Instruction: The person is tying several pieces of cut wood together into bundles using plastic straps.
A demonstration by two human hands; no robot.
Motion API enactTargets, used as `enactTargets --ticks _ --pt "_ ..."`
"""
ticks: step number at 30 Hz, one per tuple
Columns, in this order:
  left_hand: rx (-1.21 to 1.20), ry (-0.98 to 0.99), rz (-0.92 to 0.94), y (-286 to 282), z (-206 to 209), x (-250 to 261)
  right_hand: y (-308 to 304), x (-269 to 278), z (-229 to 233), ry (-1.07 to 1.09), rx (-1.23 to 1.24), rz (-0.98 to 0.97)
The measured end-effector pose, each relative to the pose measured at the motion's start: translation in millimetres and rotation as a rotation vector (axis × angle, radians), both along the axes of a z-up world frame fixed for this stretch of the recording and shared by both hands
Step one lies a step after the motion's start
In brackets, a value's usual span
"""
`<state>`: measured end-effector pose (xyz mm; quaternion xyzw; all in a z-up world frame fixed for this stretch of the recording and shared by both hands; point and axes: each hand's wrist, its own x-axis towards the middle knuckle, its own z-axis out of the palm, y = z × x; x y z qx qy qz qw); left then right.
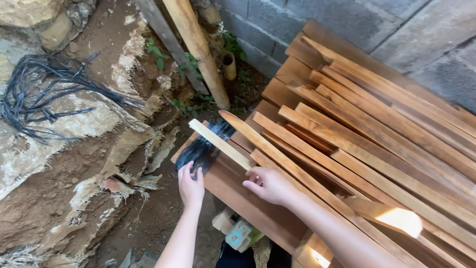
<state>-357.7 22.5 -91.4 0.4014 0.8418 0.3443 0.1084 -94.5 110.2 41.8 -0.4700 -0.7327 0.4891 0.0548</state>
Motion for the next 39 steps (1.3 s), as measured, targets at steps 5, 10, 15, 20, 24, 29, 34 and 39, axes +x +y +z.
enactTargets --ticks 5,10,15,20,24,29,34,39 --pt "-0.341 0.253 -0.138 22.7 -11.8 -42.9 -1.3 -78.1 -53.2 0.013 -0.195 -0.05" --pt "-0.296 0.257 -0.109 21.0 -6.3 -44.4 -5.4 -144.4 -143.8 -0.033 -0.318 -0.309" --pt "-0.083 0.041 -0.207 -9.0 13.8 -34.0 0.7 -195.1 -189.0 0.226 -0.707 -0.769" --pt "-0.045 -0.21 -0.26 -27.9 4.2 -43.7 -4.9 -202.2 -203.2 0.197 -0.483 -0.847" --pt "-0.147 -0.494 -0.109 5.9 12.9 -53.9 -20.0 -199.5 -125.9 0.072 -0.27 -0.544" --pt "-0.432 -0.681 -0.219 47.6 -36.5 -51.6 -44.5 -206.6 -86.4 0.025 -0.115 -0.315" --pt "-0.457 -0.544 -0.18 51.9 -20.8 -54.4 -31.3 -188.2 -92.8 0.053 -0.099 -0.579" --pt "-0.413 -0.449 -0.157 41.8 7.1 -52.9 -2.0 -186.3 -149.7 -0.249 -0.292 -0.627"
